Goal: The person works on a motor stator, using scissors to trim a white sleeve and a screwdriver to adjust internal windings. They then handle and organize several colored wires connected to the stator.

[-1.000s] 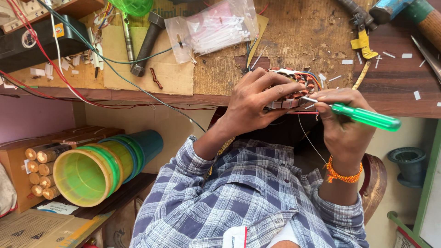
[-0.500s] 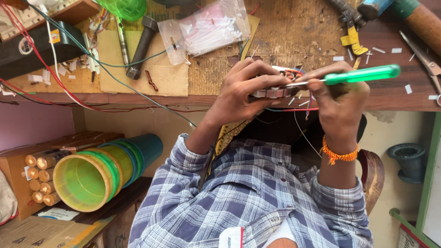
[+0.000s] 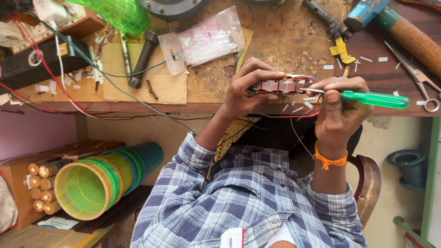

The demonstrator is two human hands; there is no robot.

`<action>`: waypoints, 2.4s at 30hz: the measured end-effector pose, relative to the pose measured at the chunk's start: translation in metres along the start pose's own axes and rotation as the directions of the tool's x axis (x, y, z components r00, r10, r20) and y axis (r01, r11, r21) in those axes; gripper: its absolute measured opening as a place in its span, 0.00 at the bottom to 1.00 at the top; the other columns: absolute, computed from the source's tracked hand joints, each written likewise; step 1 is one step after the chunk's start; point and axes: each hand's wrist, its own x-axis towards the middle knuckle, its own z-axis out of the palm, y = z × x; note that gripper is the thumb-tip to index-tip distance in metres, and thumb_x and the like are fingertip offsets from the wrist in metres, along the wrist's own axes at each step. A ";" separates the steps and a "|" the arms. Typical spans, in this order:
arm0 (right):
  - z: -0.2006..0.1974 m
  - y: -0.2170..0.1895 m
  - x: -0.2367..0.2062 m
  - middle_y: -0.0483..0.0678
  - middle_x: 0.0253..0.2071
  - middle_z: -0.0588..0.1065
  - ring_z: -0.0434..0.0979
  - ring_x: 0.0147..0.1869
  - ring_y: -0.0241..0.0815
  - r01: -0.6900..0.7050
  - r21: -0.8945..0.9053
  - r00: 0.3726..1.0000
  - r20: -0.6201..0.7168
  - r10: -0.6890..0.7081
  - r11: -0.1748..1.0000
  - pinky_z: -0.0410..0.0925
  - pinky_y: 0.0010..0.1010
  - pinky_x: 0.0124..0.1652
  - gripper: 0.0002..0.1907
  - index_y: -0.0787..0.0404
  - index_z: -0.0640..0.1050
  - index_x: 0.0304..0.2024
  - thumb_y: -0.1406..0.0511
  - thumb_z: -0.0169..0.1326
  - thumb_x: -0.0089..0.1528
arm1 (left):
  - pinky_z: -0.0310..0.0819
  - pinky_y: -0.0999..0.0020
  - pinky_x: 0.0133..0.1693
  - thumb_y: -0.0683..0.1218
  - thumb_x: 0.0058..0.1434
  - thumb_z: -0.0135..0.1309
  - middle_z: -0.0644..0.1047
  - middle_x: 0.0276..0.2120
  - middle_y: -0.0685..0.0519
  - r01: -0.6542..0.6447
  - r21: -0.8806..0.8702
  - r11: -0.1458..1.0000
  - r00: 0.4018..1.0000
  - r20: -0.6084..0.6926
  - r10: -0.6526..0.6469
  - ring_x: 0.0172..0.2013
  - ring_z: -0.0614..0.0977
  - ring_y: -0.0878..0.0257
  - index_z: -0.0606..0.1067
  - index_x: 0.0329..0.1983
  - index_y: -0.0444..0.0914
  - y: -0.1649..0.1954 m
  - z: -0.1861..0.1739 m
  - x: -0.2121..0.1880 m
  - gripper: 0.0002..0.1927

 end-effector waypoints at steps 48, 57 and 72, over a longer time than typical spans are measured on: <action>0.045 -0.042 -0.014 0.51 0.44 0.80 0.82 0.49 0.43 0.223 -0.710 0.964 0.262 -0.044 0.668 0.73 0.28 0.51 0.10 0.66 0.77 0.43 0.66 0.64 0.74 | 0.74 0.66 0.48 0.50 0.61 0.67 0.79 0.49 0.60 -0.053 0.282 0.958 0.998 -0.007 0.057 0.47 0.78 0.60 0.76 0.60 0.48 0.038 0.002 0.006 0.24; 0.048 -0.024 -0.033 0.52 0.45 0.77 0.78 0.49 0.41 0.153 -0.665 0.987 0.134 -0.085 0.731 0.71 0.26 0.51 0.13 0.66 0.72 0.47 0.62 0.58 0.76 | 0.70 0.62 0.47 0.52 0.63 0.65 0.77 0.46 0.60 -0.110 0.351 0.930 0.993 -0.012 0.122 0.44 0.77 0.60 0.75 0.58 0.47 0.036 0.006 0.004 0.21; 0.032 -0.024 -0.027 0.52 0.45 0.77 0.79 0.51 0.42 0.209 -0.698 0.973 0.220 -0.072 0.686 0.71 0.27 0.53 0.13 0.65 0.71 0.45 0.62 0.56 0.77 | 0.70 0.61 0.47 0.51 0.63 0.65 0.77 0.45 0.60 -0.099 0.361 0.927 0.994 -0.015 0.112 0.44 0.76 0.60 0.76 0.59 0.47 0.036 0.009 0.003 0.21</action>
